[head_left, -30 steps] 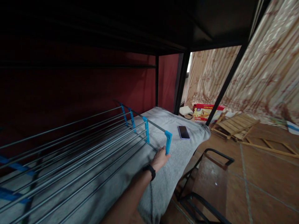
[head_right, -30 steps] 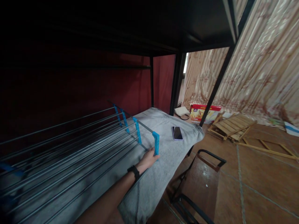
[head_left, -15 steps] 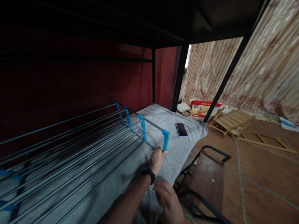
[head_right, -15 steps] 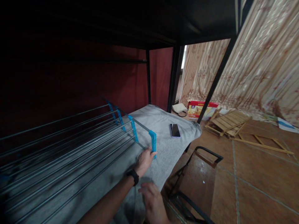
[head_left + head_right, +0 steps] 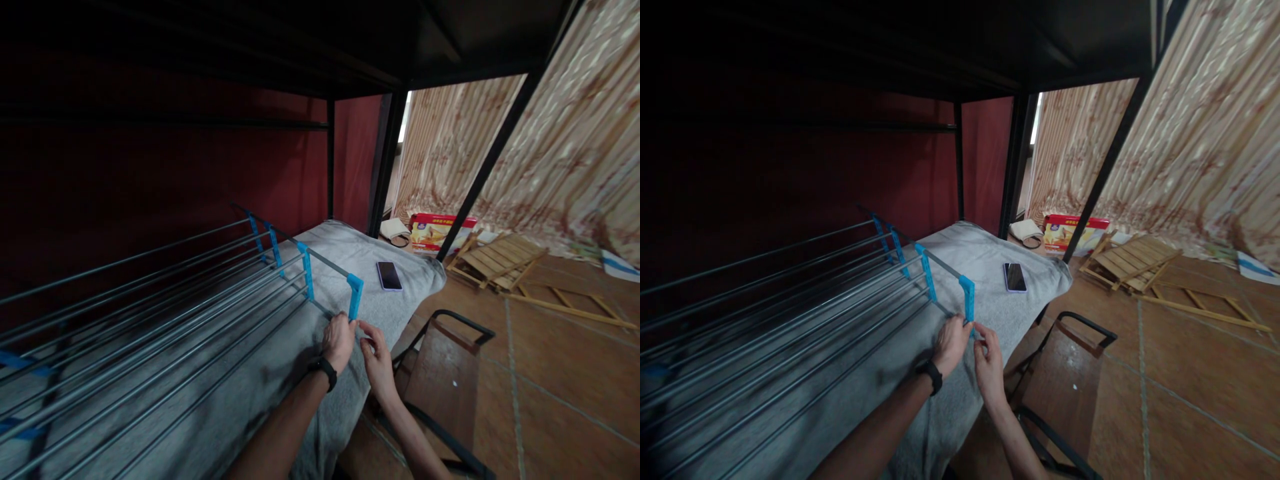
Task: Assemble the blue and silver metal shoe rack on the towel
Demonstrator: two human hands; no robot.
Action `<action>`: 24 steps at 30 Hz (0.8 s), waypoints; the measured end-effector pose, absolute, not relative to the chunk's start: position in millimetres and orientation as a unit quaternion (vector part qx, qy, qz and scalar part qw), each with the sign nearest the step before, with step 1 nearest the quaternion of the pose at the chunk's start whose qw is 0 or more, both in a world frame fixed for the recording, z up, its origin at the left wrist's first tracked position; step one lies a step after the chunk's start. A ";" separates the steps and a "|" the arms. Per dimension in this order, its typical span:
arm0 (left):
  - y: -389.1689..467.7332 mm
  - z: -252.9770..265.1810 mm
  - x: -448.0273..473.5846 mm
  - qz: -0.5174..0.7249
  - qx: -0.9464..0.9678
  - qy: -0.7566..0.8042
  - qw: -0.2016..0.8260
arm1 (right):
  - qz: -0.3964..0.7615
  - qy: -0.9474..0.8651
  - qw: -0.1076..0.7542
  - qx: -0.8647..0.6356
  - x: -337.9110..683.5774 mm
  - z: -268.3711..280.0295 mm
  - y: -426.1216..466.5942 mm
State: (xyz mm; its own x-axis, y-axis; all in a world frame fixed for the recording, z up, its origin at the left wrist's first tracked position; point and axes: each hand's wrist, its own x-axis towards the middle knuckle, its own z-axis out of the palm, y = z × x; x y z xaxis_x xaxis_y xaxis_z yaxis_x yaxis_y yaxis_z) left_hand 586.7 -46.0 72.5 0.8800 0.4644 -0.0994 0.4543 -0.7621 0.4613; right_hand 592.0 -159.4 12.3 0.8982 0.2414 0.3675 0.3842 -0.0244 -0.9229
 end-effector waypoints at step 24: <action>-44.4 67.1 595.5 0.030 0.924 0.250 0.287 | -0.016 -0.179 0.676 -0.715 594.1 -12.5 -167.9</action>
